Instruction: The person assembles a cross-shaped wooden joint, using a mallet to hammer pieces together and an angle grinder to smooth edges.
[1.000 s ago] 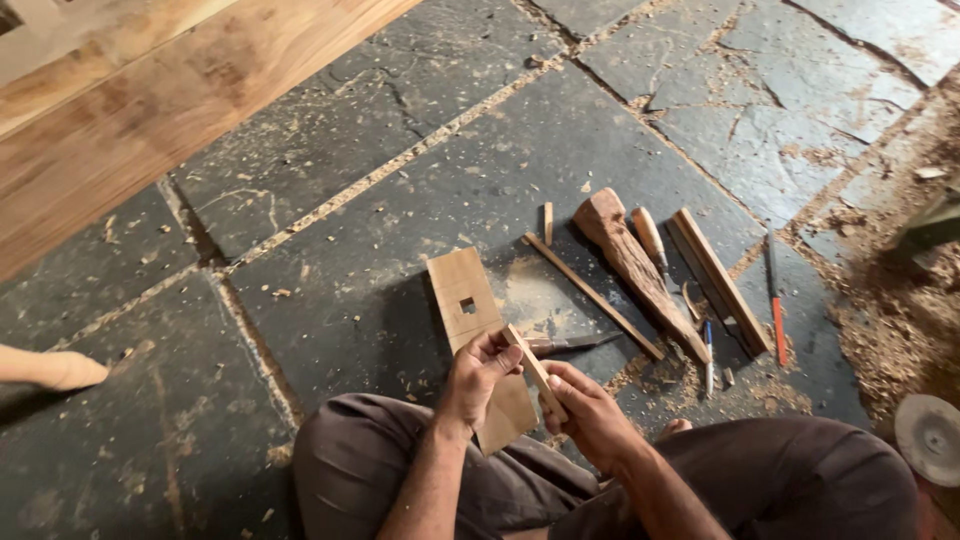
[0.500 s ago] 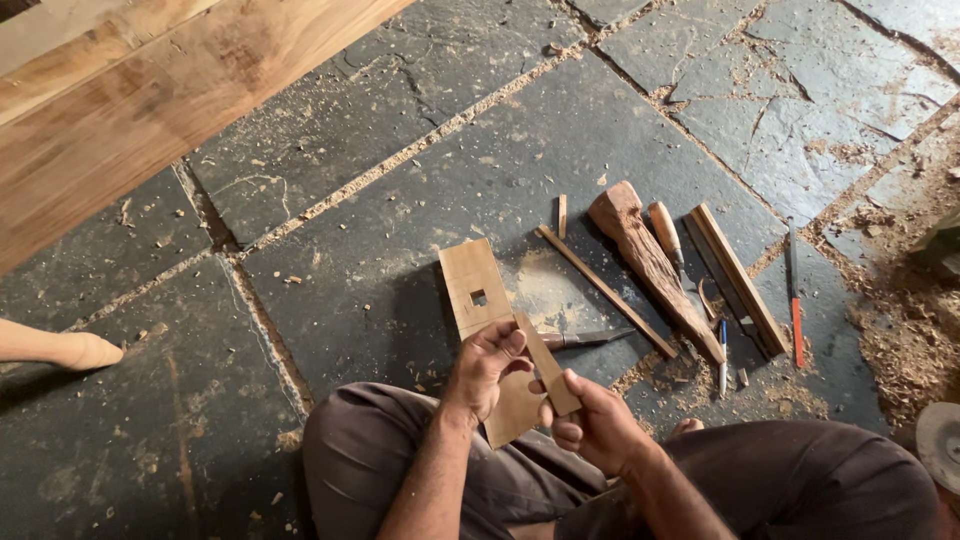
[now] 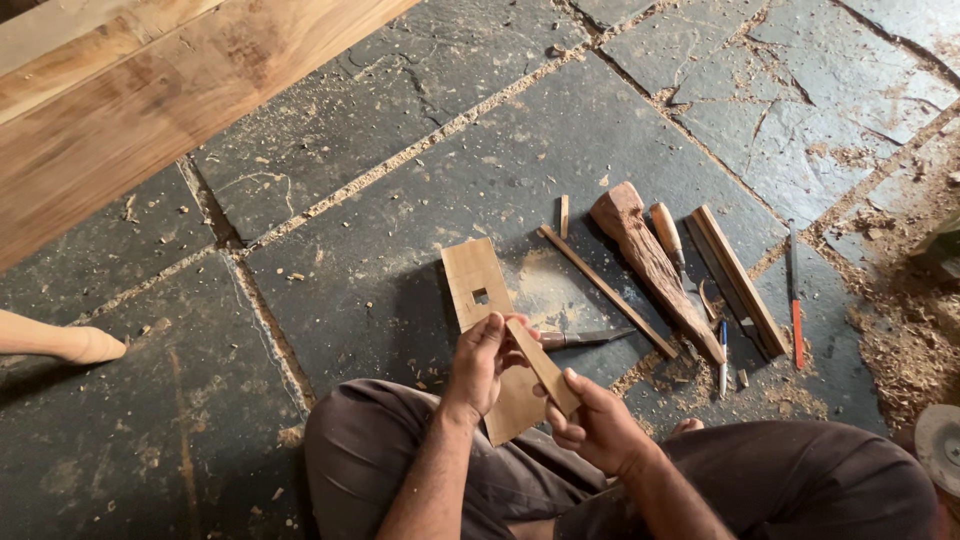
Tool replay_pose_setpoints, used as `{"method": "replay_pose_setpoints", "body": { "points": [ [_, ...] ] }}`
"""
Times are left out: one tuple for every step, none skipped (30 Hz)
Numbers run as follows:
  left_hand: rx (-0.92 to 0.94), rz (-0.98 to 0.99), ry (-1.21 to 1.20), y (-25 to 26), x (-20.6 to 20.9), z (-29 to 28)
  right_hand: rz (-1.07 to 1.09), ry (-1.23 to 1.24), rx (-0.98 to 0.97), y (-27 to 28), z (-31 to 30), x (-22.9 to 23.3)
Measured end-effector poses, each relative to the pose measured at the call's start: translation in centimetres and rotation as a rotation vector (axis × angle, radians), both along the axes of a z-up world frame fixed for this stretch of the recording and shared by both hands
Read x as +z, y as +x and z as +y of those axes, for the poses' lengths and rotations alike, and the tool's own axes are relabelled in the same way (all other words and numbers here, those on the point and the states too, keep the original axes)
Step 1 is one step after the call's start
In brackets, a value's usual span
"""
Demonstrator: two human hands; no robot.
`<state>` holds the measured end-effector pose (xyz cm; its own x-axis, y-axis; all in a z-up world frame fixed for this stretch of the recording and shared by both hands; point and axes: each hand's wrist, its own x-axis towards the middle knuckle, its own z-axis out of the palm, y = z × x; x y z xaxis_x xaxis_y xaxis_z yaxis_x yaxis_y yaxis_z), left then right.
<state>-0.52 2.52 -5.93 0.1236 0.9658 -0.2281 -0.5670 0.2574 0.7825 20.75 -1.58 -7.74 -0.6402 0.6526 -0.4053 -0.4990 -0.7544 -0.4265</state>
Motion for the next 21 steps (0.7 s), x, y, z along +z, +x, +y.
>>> {"method": "replay_pose_setpoints", "body": {
  "points": [
    [-0.034,0.023,-0.001,-0.1,0.3,-0.1,-0.036,-0.01,-0.014,-0.3,0.0,0.3],
    [-0.068,0.047,-0.003,-0.1,0.6,-0.2,-0.062,-0.003,-0.024,-0.5,0.0,0.6],
    [-0.105,0.071,-0.004,-0.1,0.8,-0.1,-0.088,0.006,-0.037,-0.8,0.0,1.0],
    [-0.15,0.106,0.035,0.0,0.8,-0.1,-0.114,0.014,-0.05,-1.0,0.1,1.2],
    [-0.196,0.14,0.074,0.2,0.7,-0.3,-0.139,0.03,-0.052,-1.1,0.1,1.3],
    [-0.241,0.174,0.114,0.4,0.6,-0.3,-0.165,0.045,-0.054,-1.1,0.2,1.3],
    [-0.241,0.195,0.12,0.4,0.4,-0.2,-0.191,0.06,-0.053,-1.0,0.2,1.1],
    [-0.24,0.217,0.126,0.4,0.2,-0.2,-0.269,0.079,-0.051,-0.8,0.2,0.6],
    [-0.239,0.24,0.132,0.3,0.1,-0.2,-0.346,0.098,-0.049,-0.6,0.2,-0.2],
    [-0.19,0.242,0.118,0.3,0.0,-0.2,-0.423,0.117,-0.047,-0.4,0.2,-1.1],
    [-0.14,0.244,0.105,0.3,0.1,-0.1,-0.685,0.237,-0.07,-0.3,0.3,-2.2],
    [-0.089,0.247,0.091,0.3,0.2,-0.1,-0.949,0.355,-0.09,-0.4,0.4,-3.3],
    [-0.031,0.277,0.091,0.1,0.4,0.0,-1.217,0.467,-0.111,-0.4,0.3,-4.1],
    [0.027,0.308,0.091,-0.1,0.5,0.2,-1.277,0.512,-0.055,-0.3,0.3,-4.5],
    [0.085,0.336,0.092,-0.4,0.7,0.4,-1.34,0.558,0.001,-0.5,0.3,-4.6],
    [0.124,0.361,0.059,-0.7,0.8,0.5,-1.403,0.604,0.06,-0.8,0.3,-4.4],
    [0.163,0.385,0.027,-0.9,0.9,0.7,-1.308,0.491,0.134,-1.3,0.1,-4.1],
    [0.202,0.408,-0.005,-1.0,1.0,0.8,-1.209,0.38,0.204,-2.0,-0.4,-3.7],
    [0.207,0.427,-0.016,-1.0,1.0,0.8,-1.107,0.271,0.274,-2.6,-0.7,-3.6],
    [0.213,0.446,-0.026,-1.1,1.1,0.8,-1.017,0.255,0.173,-3.3,-1.2,-3.6],
    [0.224,0.465,-0.034,-1.2,1.1,0.9,-0.925,0.245,0.076,-4.0,-1.7,-4.0]
  ]
}}
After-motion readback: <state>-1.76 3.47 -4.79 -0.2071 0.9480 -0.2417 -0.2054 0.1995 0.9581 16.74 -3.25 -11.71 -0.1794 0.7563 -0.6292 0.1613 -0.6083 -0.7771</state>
